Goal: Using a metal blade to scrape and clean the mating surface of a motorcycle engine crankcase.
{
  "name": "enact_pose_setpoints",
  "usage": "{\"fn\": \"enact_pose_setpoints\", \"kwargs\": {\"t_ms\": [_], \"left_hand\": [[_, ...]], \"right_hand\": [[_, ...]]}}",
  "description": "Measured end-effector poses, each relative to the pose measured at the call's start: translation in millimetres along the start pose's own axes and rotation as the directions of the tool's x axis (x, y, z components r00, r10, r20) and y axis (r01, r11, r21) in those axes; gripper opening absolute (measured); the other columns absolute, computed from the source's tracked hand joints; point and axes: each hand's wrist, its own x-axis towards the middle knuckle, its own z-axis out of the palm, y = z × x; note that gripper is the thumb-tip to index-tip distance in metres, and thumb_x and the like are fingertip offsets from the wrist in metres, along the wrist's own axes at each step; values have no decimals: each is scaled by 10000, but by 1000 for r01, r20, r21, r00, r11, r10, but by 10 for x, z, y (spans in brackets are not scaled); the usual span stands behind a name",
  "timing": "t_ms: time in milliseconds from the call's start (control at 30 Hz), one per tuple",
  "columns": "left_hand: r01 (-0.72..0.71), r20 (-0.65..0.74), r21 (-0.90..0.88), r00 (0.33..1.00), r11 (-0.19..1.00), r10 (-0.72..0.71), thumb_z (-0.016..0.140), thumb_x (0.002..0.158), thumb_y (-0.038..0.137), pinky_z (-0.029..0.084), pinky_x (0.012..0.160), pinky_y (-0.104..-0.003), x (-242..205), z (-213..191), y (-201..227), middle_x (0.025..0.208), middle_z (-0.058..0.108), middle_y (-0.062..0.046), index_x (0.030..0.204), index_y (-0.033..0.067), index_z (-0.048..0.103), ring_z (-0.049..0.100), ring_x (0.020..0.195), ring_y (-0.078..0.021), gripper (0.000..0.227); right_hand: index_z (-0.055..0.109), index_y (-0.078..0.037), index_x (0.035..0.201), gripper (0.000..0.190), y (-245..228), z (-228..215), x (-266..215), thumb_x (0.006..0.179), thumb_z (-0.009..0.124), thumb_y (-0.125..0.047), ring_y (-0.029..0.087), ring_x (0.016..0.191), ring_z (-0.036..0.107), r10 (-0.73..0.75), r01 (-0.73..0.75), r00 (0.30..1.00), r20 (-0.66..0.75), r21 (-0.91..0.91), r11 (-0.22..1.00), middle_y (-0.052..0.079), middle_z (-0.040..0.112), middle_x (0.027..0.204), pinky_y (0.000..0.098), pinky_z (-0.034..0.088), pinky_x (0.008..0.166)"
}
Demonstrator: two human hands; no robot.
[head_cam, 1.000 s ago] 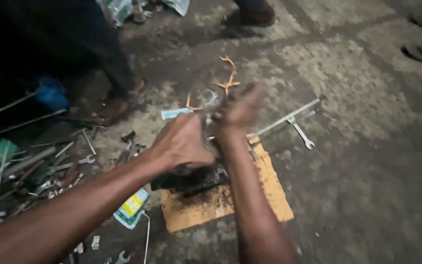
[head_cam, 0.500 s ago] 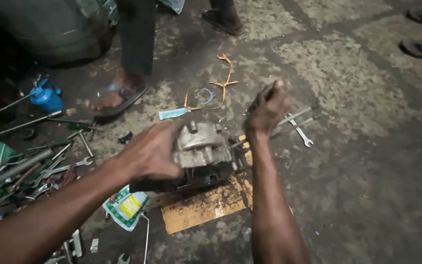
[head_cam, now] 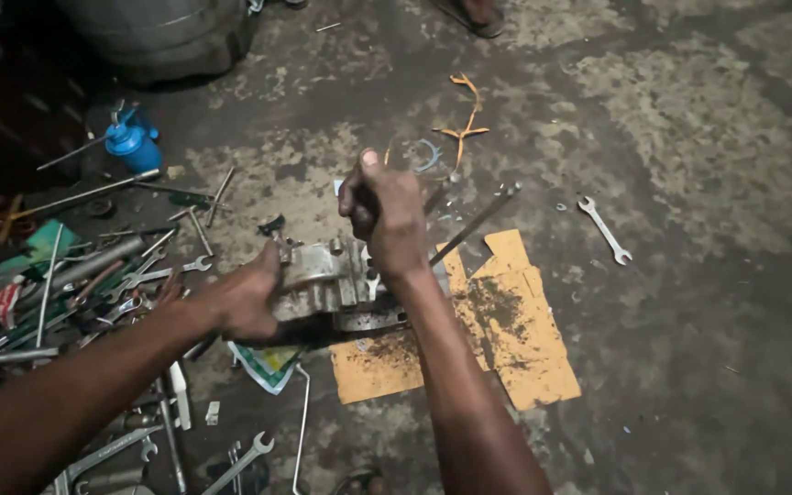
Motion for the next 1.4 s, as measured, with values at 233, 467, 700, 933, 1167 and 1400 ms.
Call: {"fn": "enact_pose_setpoints", "kwargs": {"t_ms": [233,467,700,933,1167,1400], "left_hand": [[58,-63,-139,996,989,-67,879,537,439,537,1039,-406,-127,-608,686,1358,623,-243,1449,-18,407,646,1249,-345,1124],[-98,-65,305,990,947,124,920,561,722,384,1058,-560,182,-476,824,1376,484,-261,1439,-43,358,485,1258,-407,1293],[30,-106,211,994,977,-7,862,638,656,482,1106,-476,-34,-518,1293,1399,498,-252,1436,-60,392,529,1284,-390,1170],[13,-194,374,979,927,64,718,729,738,396,1076,-567,-12,-295,1255,1281,489,-253,1384,-77,387,501,1247,-391,1097],[34,-192,425,980,905,54,789,656,652,328,1083,-633,-50,-244,1292,1235,490,-221,1426,-53,350,498,1210,-372,1133],[38,-143,392,989,919,21,812,656,641,338,1074,-616,-7,-290,1298,1198,500,-224,1371,-57,399,511,1182,-370,1081]], "right_hand": [[699,-124,660,584,-208,-123,-231,1002,516,-560,80,471,483,264,-179,945,192,-372,911,-23,542,536,278,362,452],[575,-157,857,502,190,-1528,-376,946,574,-650,101,507,490,378,-330,791,-481,186,926,-32,506,632,276,393,448],[497,-169,894,505,1207,-2222,-161,953,491,-671,115,497,305,395,-63,723,-567,516,854,-25,372,615,293,262,449],[459,-159,835,513,1420,-1618,220,978,501,-650,112,470,325,500,-244,686,-529,480,843,-46,367,591,296,248,421],[528,-165,843,370,1231,-1323,209,977,567,-507,106,441,395,308,-219,781,-544,224,950,-55,425,572,302,274,375],[570,-160,897,333,1392,-1339,145,1033,568,-465,68,514,459,245,-197,813,-529,146,969,-73,485,644,274,345,427]]}}
